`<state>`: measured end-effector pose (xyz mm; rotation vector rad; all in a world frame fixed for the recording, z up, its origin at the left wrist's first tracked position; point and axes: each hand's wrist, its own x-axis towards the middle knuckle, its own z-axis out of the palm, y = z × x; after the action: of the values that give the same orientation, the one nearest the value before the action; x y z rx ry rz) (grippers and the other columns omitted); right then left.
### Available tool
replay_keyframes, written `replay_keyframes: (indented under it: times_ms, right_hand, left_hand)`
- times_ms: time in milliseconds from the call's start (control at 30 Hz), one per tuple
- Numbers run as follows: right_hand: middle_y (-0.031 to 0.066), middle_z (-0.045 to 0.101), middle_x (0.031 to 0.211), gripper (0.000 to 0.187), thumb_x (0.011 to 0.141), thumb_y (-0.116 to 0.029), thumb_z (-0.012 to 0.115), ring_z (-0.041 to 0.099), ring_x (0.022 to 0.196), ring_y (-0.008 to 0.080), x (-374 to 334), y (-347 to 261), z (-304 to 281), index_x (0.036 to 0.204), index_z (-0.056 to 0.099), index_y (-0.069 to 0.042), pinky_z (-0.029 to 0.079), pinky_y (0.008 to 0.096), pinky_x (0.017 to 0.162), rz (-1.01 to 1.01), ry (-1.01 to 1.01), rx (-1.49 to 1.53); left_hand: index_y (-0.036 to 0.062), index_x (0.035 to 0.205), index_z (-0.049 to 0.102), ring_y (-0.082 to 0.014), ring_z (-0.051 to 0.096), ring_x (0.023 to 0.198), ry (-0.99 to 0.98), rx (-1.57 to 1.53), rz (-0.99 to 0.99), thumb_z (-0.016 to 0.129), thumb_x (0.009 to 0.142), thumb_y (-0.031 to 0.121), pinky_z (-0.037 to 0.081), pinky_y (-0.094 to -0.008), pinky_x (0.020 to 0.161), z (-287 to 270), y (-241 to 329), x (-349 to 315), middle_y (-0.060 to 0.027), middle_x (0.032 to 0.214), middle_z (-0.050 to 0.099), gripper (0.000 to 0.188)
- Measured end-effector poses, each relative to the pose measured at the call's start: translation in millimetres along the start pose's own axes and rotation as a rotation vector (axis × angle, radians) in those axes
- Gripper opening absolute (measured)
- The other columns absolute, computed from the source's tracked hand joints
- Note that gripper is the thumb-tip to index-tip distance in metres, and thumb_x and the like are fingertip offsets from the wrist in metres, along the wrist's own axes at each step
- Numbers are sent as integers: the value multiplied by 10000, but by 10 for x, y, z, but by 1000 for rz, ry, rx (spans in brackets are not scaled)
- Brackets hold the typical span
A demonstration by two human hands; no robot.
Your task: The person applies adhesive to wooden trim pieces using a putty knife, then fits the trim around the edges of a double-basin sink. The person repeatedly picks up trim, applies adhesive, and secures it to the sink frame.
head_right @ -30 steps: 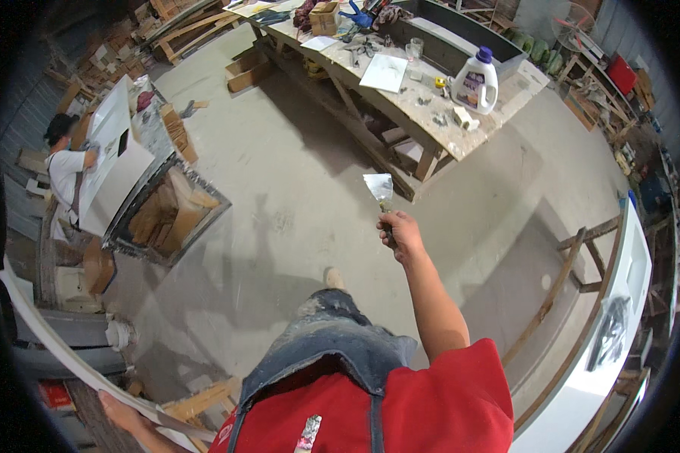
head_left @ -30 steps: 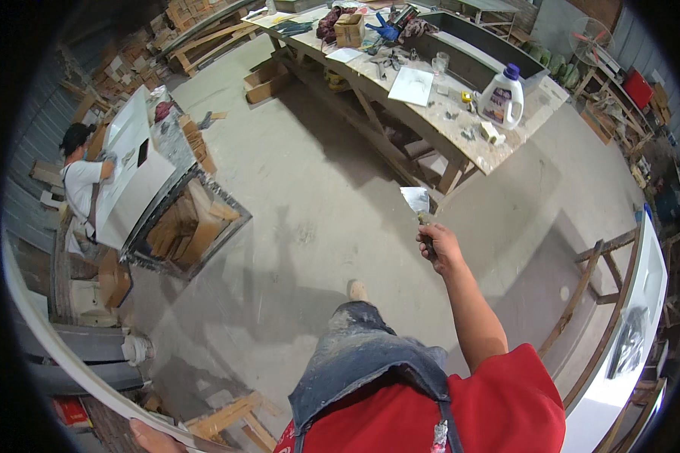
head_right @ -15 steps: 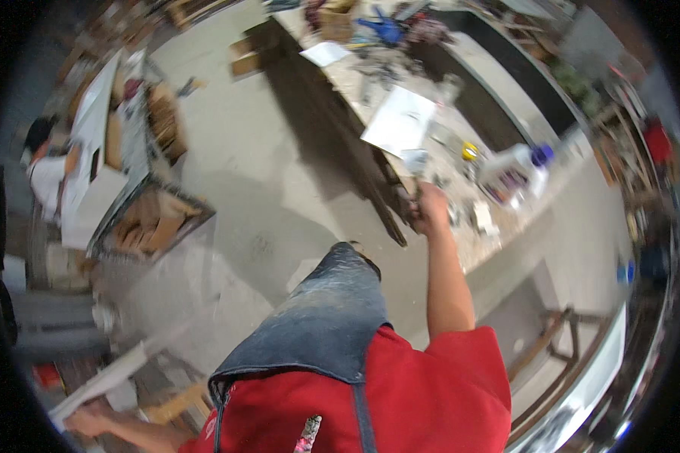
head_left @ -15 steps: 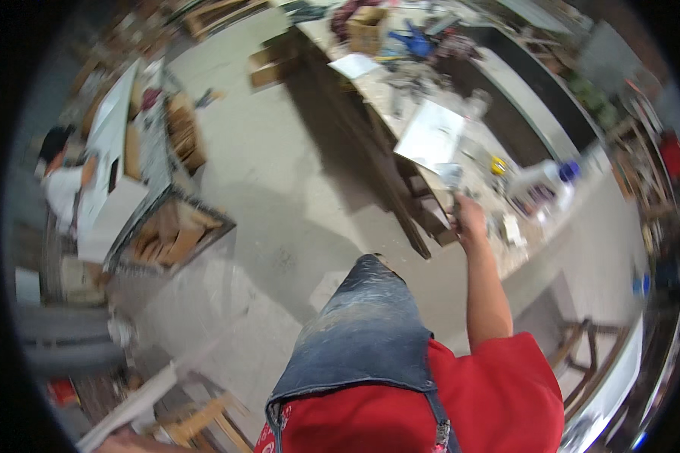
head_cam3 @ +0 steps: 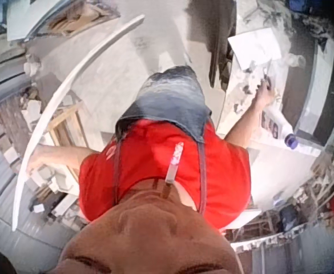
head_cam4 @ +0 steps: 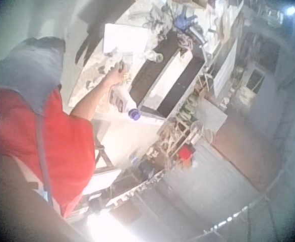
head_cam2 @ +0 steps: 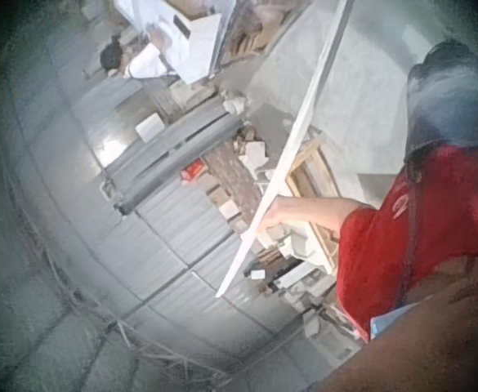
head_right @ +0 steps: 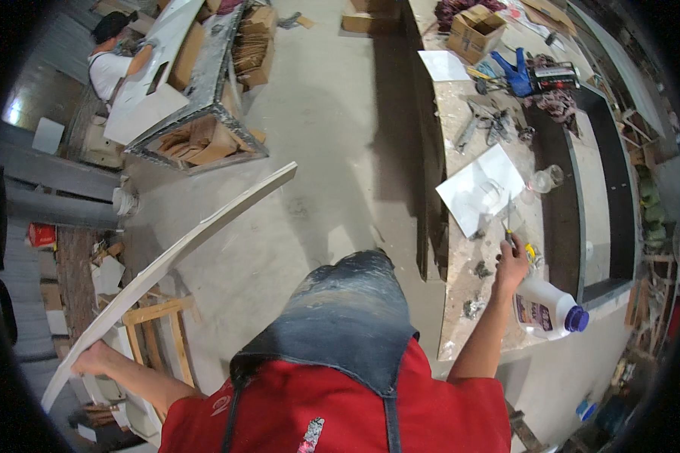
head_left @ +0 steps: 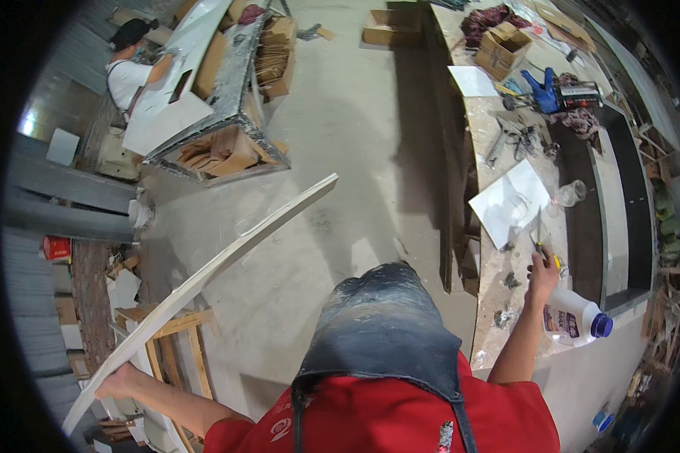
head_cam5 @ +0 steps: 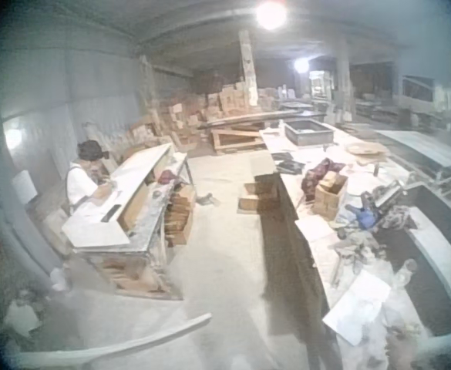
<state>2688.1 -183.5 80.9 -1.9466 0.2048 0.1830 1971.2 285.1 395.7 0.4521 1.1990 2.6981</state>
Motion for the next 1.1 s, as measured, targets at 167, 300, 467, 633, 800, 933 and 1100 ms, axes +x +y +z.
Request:
replay_keyframes:
  times_ms: [167,300,467,633,800,933,1100]
  right_hand:
    - [201,713,1091,492,813,-281,708,677,996,346,199,202,-58,1277,670,-122,513,410,893,-142,82,-510]
    - [211,698,1085,453,806,-268,707,666,998,372,-84,-297,158,1234,684,-122,517,436,894,-191,82,-601]
    - [210,685,1118,450,804,-245,689,643,1045,383,65,-142,152,1235,677,-114,508,453,916,-279,98,-764]
    - [210,689,1153,453,809,-211,642,648,1071,395,193,-46,342,1247,671,-101,511,451,934,-304,71,-866]
    - [224,689,1115,440,820,-219,644,658,1041,399,251,-29,458,1243,675,-103,519,469,914,-224,-19,-962]
    - [248,696,1095,375,798,-179,616,665,1039,408,289,-260,448,1138,718,-59,522,473,917,-229,-150,-1002]
    - [260,703,993,304,747,-163,623,672,971,441,344,-525,418,983,742,-13,531,481,867,-252,-258,-1090]
  left_hand:
    - [-20,1355,471,-408,576,1201,-99,316,0,518,932,441,520,-641,902,-401,-569,570,-207,1434,487,628]
    - [-41,1342,479,-404,585,1171,-18,523,36,510,938,436,525,-607,900,-484,-676,184,-208,1406,510,627]
    - [-68,1325,489,-398,596,1133,60,579,-38,500,946,431,532,-565,896,-566,-937,115,-210,1371,538,627]
    - [-95,1308,499,-393,607,1096,148,576,-124,491,953,425,539,-522,893,-758,-1008,210,-212,1336,567,630]
    - [-123,1329,480,-399,608,1108,305,687,-182,468,967,426,545,-486,914,-576,-995,-417,-220,1322,583,658]
    - [-136,1412,395,-423,554,1241,249,546,-314,441,986,447,504,-515,1018,-1054,-1143,113,-236,1383,541,724]
    - [-55,1282,513,-377,547,1112,106,365,-370,462,982,407,447,-529,972,-1329,-1348,236,-195,1296,560,553]
